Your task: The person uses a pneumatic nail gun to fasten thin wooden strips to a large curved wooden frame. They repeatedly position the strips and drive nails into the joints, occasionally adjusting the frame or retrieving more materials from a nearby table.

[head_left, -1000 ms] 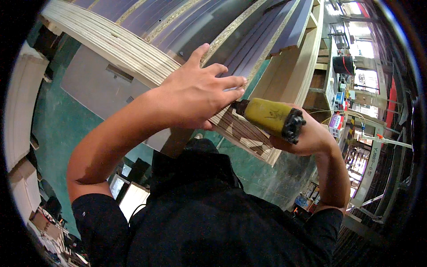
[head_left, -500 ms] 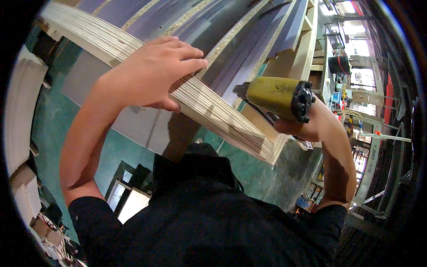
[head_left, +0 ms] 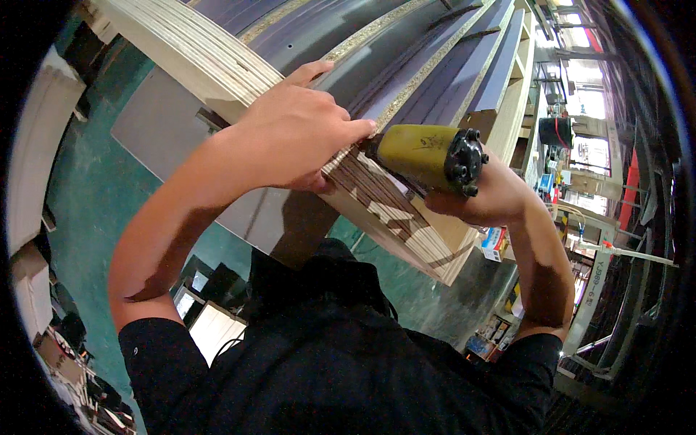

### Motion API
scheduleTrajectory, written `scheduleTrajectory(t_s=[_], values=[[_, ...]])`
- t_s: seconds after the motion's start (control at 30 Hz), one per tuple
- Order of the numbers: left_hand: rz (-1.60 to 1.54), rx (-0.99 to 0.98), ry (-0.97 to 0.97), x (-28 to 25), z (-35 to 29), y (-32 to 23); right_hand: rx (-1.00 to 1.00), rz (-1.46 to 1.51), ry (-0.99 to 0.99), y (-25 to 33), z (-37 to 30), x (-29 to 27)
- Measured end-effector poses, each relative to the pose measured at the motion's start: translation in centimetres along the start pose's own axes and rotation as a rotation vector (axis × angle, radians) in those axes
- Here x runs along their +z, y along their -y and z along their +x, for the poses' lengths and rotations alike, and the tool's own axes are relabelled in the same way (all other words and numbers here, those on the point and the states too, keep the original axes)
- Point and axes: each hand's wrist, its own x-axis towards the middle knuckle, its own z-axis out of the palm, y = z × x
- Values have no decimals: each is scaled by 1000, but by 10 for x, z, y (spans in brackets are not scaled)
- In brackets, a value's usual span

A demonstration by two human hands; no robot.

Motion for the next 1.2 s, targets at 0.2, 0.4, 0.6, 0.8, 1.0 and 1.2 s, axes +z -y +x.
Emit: scheduleTrajectory(t_s=[0.2, 0.4, 0.6, 0.8, 1.0, 1.2], values=[[-10, -40, 49, -3, 1, -2, -18, 44, 13, -2, -1, 0], [-28, -52, 47, -2, 1, -5, 16, 109, 6, -7, -1, -1], [-26, -48, 32, 1, 2, -4, 82, 148, 1, -4, -2, 2], [-28, -70, 73, -2, 2, -4, 166, 96, 53, 5, -1, -1], [-39, -75, 76, -3, 1, -4, 37, 84, 18, 0, -4, 5], [-59, -66, 81, -4, 1, -3, 23, 28, -5, -12, -5, 5]])
